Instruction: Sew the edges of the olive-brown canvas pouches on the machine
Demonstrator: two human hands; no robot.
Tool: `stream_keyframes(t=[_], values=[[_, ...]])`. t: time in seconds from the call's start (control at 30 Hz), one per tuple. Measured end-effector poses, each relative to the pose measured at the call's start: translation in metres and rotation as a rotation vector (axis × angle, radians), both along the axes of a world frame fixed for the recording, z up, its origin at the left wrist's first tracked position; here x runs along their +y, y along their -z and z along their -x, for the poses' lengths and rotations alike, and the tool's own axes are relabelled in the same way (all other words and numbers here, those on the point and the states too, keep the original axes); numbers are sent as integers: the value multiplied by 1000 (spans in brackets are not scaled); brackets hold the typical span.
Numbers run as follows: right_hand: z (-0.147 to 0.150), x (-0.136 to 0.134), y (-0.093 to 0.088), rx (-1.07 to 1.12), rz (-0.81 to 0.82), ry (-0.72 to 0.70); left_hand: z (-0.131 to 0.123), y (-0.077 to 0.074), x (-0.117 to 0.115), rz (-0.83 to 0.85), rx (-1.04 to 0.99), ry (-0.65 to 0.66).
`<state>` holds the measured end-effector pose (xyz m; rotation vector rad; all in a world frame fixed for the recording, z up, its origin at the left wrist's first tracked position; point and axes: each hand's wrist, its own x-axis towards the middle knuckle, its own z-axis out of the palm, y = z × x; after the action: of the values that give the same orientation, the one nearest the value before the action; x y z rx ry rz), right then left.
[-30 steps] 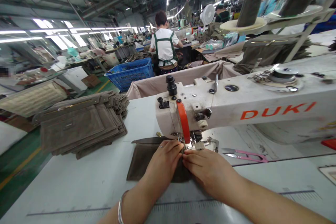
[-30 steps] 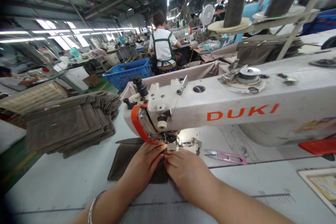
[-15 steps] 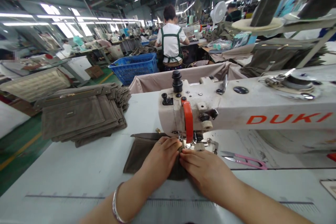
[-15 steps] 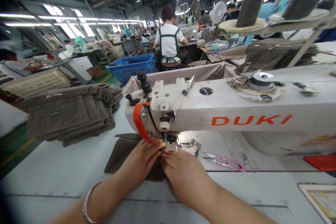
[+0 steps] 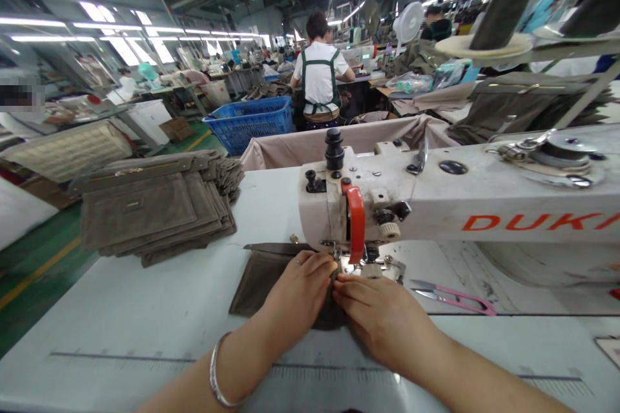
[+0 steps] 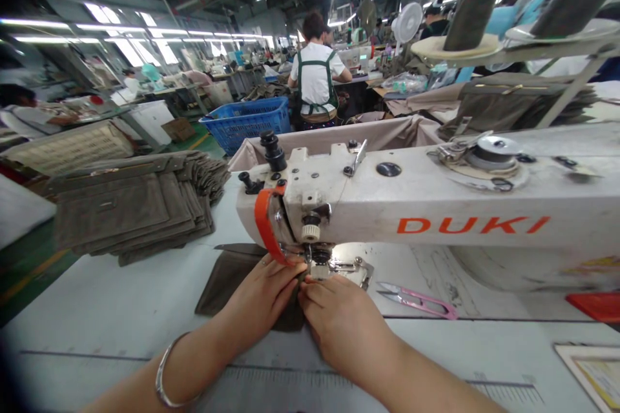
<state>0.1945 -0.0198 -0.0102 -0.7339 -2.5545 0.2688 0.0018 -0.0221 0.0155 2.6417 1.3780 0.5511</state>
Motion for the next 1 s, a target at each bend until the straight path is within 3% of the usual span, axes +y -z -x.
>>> stream_keyframes(t=[0.1,0.2,0.3,0.4,0.57,0.63,0.7,0.8,0.9,1.0], values=[[-6,1,-11,-11,44,-14,4,0,-1,24,4,12],[-28,2,-37,-64,160,-34,13,-3,-11,98,12,36],[-53,8,-55,-142,239,56,21,-7,-25,168,39,118],[-59,19,-46,-130,258,163,20,-7,-35,135,46,168],[-34,28,-18,20,192,378,11,0,-37,52,-31,95],[-28,21,-16,56,132,291,11,1,-35,64,-71,61],[-26,10,-19,78,105,78,13,1,-32,73,-130,36],[-25,-4,-23,63,149,-160,16,0,-29,-1,-116,119],[-23,-8,-21,45,169,-170,14,2,-28,-106,27,257],[-20,-6,-17,54,172,-164,10,6,-26,-121,93,261]])
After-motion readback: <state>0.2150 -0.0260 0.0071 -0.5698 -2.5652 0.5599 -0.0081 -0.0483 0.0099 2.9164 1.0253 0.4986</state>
